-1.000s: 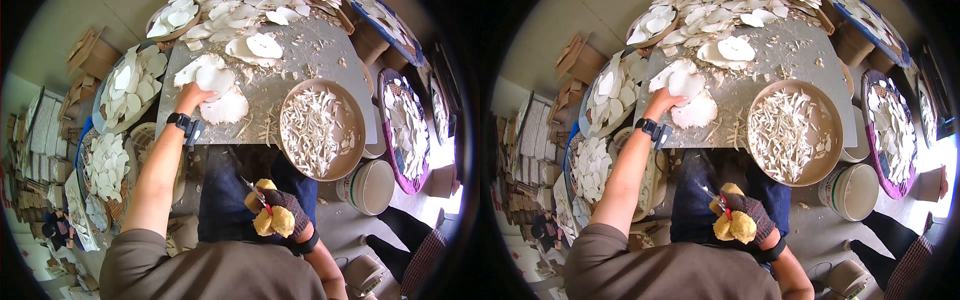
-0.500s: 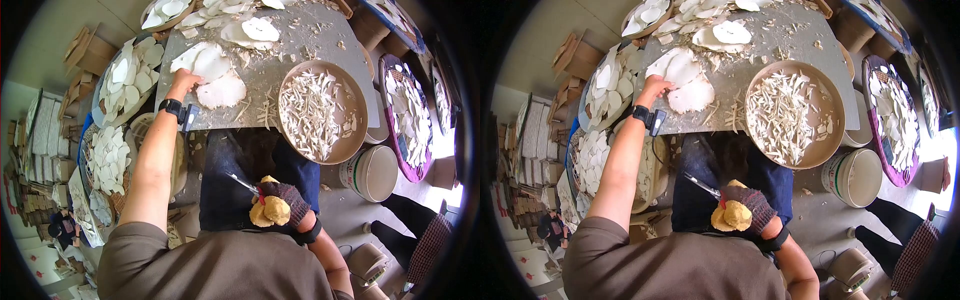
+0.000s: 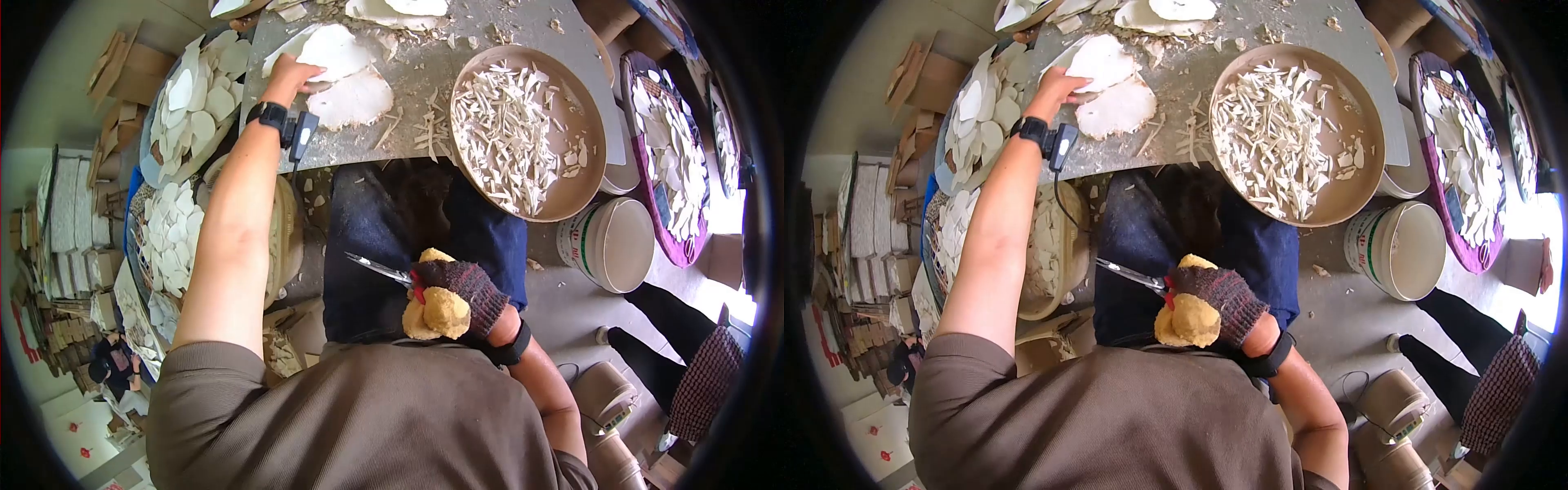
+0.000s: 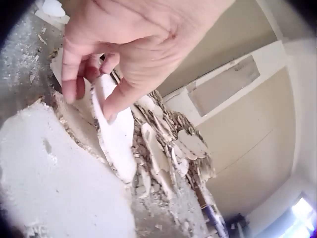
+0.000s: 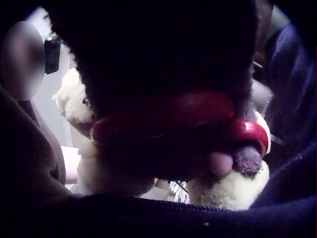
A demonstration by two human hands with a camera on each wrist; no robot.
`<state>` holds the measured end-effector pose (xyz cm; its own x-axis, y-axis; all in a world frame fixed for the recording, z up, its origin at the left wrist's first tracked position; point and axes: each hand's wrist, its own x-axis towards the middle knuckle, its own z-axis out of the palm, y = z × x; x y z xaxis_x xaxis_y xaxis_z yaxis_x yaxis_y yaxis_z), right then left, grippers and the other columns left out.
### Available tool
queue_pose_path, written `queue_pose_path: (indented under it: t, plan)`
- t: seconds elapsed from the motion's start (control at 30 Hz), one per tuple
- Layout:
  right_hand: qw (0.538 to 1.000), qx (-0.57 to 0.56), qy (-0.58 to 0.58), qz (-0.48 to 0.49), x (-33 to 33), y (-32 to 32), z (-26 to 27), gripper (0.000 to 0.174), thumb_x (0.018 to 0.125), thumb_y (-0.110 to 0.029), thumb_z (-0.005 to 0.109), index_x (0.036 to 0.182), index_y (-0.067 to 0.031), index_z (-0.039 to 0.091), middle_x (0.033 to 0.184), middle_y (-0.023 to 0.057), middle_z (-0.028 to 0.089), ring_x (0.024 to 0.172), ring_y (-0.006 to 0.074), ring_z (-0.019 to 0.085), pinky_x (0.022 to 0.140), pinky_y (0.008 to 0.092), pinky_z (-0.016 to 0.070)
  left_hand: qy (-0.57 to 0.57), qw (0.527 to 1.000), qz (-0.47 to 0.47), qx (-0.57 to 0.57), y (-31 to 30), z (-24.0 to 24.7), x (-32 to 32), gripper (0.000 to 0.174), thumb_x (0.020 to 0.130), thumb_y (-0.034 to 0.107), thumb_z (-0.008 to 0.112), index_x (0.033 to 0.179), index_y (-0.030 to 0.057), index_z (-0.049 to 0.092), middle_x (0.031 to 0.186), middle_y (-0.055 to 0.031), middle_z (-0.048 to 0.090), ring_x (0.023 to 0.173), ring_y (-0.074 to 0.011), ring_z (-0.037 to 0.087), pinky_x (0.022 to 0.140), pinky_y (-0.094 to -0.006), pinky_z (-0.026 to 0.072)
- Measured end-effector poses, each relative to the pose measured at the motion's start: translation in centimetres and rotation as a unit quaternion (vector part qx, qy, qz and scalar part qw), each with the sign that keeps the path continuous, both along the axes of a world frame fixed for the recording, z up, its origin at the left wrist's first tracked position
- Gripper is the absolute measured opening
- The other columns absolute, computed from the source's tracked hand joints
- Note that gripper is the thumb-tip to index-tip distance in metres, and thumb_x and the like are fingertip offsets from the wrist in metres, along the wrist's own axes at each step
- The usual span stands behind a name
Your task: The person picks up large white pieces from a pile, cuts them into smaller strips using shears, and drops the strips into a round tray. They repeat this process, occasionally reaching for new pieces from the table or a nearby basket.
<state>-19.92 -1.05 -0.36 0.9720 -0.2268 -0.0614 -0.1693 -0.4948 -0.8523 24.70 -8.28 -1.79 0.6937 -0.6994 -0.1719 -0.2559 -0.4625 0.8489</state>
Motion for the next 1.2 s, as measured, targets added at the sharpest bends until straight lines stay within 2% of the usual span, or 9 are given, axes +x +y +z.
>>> queue_pose_path:
  t: [0.13,0.23,0.37,0.63,0.73,0.8,0.87,0.97,1.2]
  plan:
    - [0.999,0.040,-0.001,-0.012,-0.2,-0.4,1.1,0.028,0.083,-0.021,0.058,0.106,-0.0058,0.060,0.097,0.0117,0.065,0.086,0.0256,0.064,0.075,0.0320,0.0499,0.169,0.974,0.017,-0.146,1.5,0.9,-0.2,0.019,0.078,0.006,0.066,0.095,-0.0025,0.063,0.088,-0.0086,0.067,0.076,-0.0174,0.064,0.067,-0.0278,0.0518]
    - [0.949,0.297,-0.029,-0.105,-1.1,0.3,-1.6,0.025,0.092,-0.023,0.047,0.102,-0.0041,0.061,0.091,0.0080,0.066,0.084,0.0168,0.063,0.076,0.0296,0.0501,0.075,0.987,-0.002,-0.143,3.8,4.9,-4.4,0.019,0.079,0.007,0.065,0.096,-0.0020,0.065,0.085,-0.0052,0.067,0.071,-0.0113,0.062,0.064,-0.0244,0.0496]
    - [0.975,0.198,-0.015,-0.100,-0.5,-0.8,0.0,0.018,0.089,-0.019,0.053,0.096,-0.0031,0.058,0.087,0.0103,0.066,0.080,0.0193,0.065,0.072,0.0298,0.0524,-0.008,0.991,-0.032,-0.131,6.0,4.2,-7.9,0.022,0.079,0.008,0.067,0.098,-0.0034,0.065,0.086,-0.0053,0.067,0.070,-0.0096,0.061,0.063,-0.0228,0.0491]
    - [0.968,0.165,-0.065,-0.177,0.8,-1.4,-0.4,0.019,0.078,-0.009,0.060,0.097,-0.0069,0.056,0.082,0.0115,0.061,0.078,0.0270,0.062,0.070,0.0319,0.0489,0.154,0.972,0.034,-0.172,7.9,-1.0,-11.4,0.019,0.082,0.004,0.062,0.099,-0.0034,0.059,0.096,-0.0102,0.065,0.080,-0.0142,0.063,0.065,-0.0266,0.0533]
    - [0.863,0.425,-0.140,-0.236,0.7,-1.5,-3.7,0.012,0.086,-0.008,0.053,0.097,-0.0038,0.056,0.083,0.0065,0.061,0.080,0.0203,0.060,0.069,0.0294,0.0476,0.223,0.951,0.022,-0.216,9.5,1.2,-13.9,0.025,0.085,0.004,0.058,0.109,-0.0025,0.052,0.101,-0.0111,0.063,0.083,-0.0170,0.063,0.067,-0.0290,0.0545]
    - [0.955,0.074,-0.186,-0.219,1.5,-2.2,-4.9,0.013,0.086,-0.014,0.051,0.081,-0.0048,0.059,0.072,0.0056,0.057,0.068,0.0178,0.057,0.059,0.0332,0.0447,0.253,0.935,0.008,-0.247,10.6,1.8,-16.3,0.038,0.085,0.001,0.057,0.118,0.0004,0.038,0.105,-0.0127,0.059,0.085,-0.0175,0.062,0.065,-0.0301,0.0557]
    - [0.741,0.564,-0.239,-0.275,3.1,-1.7,-4.4,0.015,0.080,-0.014,0.052,0.070,-0.0048,0.055,0.066,0.0081,0.054,0.062,0.0229,0.055,0.056,0.0353,0.0429,0.254,0.932,0.009,-0.259,11.7,3.2,-19.5,0.044,0.085,0.000,0.057,0.122,0.0017,0.034,0.108,-0.0130,0.057,0.087,-0.0177,0.062,0.066,-0.0302,0.0563]
    - [0.900,0.309,-0.141,-0.274,3.4,-2.2,-6.1,0.023,0.089,-0.018,0.047,0.084,0.0018,0.058,0.083,0.0108,0.062,0.076,0.0231,0.060,0.067,0.0351,0.0483,0.243,0.933,0.001,-0.266,12.8,3.2,-22.9,0.047,0.086,0.003,0.057,0.125,0.0039,0.032,0.111,-0.0130,0.056,0.091,-0.0200,0.062,0.068,-0.0317,0.0567]
    - [0.521,0.756,-0.291,-0.268,3.7,-1.9,-6.4,0.019,0.087,-0.015,0.052,0.099,-0.0015,0.059,0.094,0.0132,0.064,0.087,0.0254,0.063,0.077,0.0365,0.0499,0.299,0.919,0.002,-0.258,13.8,2.2,-26.2,0.053,0.084,-0.002,0.058,0.128,0.0036,0.028,0.115,-0.0134,0.053,0.097,-0.0191,0.060,0.070,-0.0311,0.0575]
